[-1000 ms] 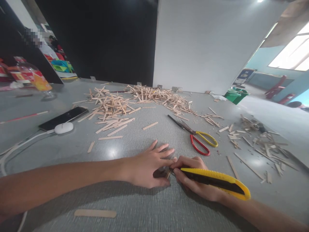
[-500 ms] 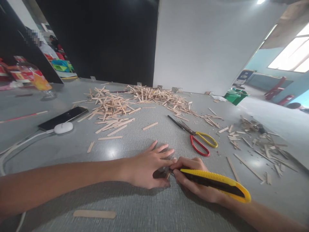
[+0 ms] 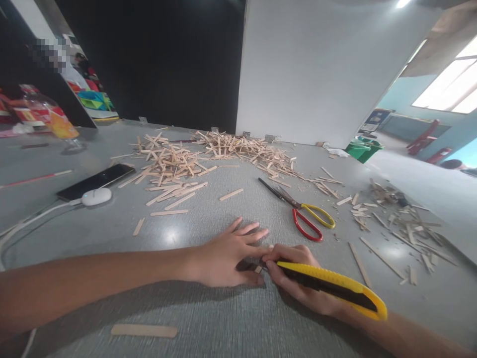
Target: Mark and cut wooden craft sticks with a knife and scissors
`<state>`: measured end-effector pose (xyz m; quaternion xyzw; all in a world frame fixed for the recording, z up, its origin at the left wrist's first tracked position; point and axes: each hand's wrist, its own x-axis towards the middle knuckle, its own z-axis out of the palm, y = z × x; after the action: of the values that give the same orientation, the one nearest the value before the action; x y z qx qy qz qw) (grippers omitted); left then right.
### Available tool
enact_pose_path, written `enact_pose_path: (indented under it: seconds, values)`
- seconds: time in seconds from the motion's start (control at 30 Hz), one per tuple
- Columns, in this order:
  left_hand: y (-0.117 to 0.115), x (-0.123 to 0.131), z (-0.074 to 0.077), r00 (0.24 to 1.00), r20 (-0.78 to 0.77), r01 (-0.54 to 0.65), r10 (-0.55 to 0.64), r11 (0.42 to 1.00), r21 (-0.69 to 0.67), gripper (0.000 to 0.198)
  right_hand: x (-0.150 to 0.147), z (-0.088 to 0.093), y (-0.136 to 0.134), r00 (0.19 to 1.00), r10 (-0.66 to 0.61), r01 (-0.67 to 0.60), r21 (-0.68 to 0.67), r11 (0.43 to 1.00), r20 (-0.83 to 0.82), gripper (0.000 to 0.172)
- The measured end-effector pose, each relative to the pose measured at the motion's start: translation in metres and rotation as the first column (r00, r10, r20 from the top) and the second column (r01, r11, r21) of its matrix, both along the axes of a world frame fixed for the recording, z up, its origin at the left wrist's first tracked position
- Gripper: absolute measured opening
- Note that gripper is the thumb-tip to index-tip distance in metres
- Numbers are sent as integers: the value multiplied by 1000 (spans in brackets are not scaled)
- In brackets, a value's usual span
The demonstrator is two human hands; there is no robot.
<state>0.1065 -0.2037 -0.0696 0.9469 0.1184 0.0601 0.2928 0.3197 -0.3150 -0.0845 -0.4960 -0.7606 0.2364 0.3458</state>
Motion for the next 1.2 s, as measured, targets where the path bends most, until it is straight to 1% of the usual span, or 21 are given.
enact_pose_path:
  seconds: [0.23, 0.4, 0.57, 0.73, 0.93, 1.1, 1.2]
  values:
    - [1, -1, 2, 999, -37, -1, 1, 1000, -3, 57, -6, 5, -1, 1000, 1, 0, -60, 998, 23, 26]
    - [3, -2, -1, 998, -55, -20, 20, 1000, -15, 58, -7, 4, -1, 999, 28, -30, -83, 996, -23, 24]
    - [1, 0, 6, 991, -130, -31, 26, 999, -41, 51, -5, -1, 1, 998, 48, -50, -46, 998, -44, 25]
    - [0, 1, 12, 984, -174, -35, 29, 999, -32, 51, -6, 0, 1, 998, 38, -39, -23, 999, -55, 24]
    - [1, 0, 10, 983, -178, -43, 37, 999, -29, 54, -5, 1, 0, 999, 14, -15, -43, 999, -37, 24]
    - [0, 1, 8, 983, -180, -44, 39, 999, -27, 57, -6, 3, -1, 998, -30, 25, -83, 996, -53, 29]
    - [0, 1, 7, 984, -176, -44, 37, 999, -32, 56, -6, 5, 0, 998, -28, 23, -103, 994, -50, 29]
